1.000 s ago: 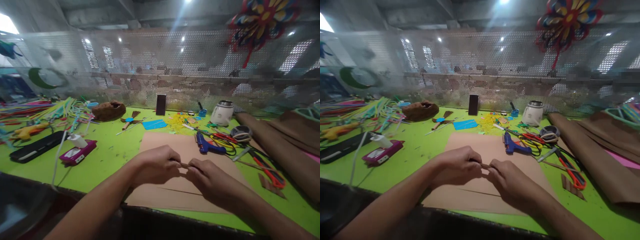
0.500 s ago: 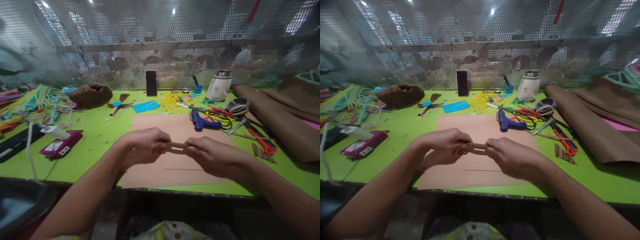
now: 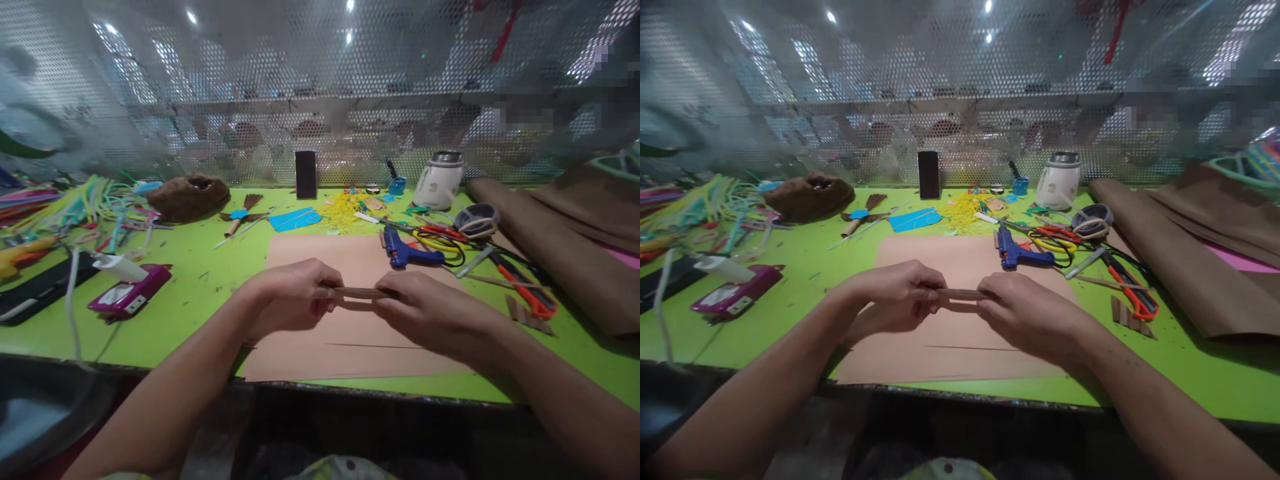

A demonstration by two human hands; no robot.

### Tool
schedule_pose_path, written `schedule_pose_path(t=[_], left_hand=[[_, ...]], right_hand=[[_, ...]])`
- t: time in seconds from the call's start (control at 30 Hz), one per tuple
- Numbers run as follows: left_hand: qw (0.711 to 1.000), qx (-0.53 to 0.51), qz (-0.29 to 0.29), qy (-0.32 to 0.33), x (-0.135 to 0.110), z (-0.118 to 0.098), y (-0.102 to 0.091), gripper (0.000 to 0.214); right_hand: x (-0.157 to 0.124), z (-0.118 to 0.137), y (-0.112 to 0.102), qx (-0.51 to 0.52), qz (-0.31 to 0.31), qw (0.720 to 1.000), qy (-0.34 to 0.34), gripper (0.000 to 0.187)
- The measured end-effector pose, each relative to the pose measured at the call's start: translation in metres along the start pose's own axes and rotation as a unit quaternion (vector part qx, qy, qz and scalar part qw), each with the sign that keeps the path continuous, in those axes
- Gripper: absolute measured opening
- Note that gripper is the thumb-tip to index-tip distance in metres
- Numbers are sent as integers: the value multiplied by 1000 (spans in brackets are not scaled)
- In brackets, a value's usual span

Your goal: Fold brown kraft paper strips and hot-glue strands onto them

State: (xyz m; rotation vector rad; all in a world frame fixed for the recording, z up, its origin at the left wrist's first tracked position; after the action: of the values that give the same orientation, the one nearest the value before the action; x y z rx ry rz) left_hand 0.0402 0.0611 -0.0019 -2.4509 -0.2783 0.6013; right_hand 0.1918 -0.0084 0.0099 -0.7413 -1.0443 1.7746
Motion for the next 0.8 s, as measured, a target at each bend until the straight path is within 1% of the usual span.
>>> schedule_pose_path(t=[0.1,0.2,0.33,0.43,0.57,0.67,0.8], left_hand=[[1000,22,-19,-3,0,-2,1,17],[998,55,-38,-1,0,-5,2,16],[997,70,-40,8,0,-10,5,16],[994,87,-59,13,-2,-17,1,20],[989,109,-99,5,-6,-24,-5,26],[986,121,-114,-19,-6,-24,-3,29],[971,178,-156,-40,-7,-30,4,31]], right_hand=[[1,6,3,-20,-24,999,14,30],[1,10,11,-34,-28,999,14,34],[-2,9,17,-14,-10,1000,14,27],[-5,9,13,-5,-7,1000,14,25],[-6,12,5,-3,-31,999,17,29],[-1,15,9,-20,-30,999,2,33],[5,20,16,-90,-46,994,-38,28]])
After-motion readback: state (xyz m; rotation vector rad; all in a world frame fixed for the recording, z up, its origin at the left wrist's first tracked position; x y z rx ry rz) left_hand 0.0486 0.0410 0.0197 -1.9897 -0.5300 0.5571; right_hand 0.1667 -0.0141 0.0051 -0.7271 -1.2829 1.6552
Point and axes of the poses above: each hand's wrist, its own x-axis towards the middle knuckle, its own y-axis out of the palm, z = x × y, the point moved 6 cm from there along x, towards the middle knuckle, and after that the axes turned 3 degrees about z, right-handed, at the moved point
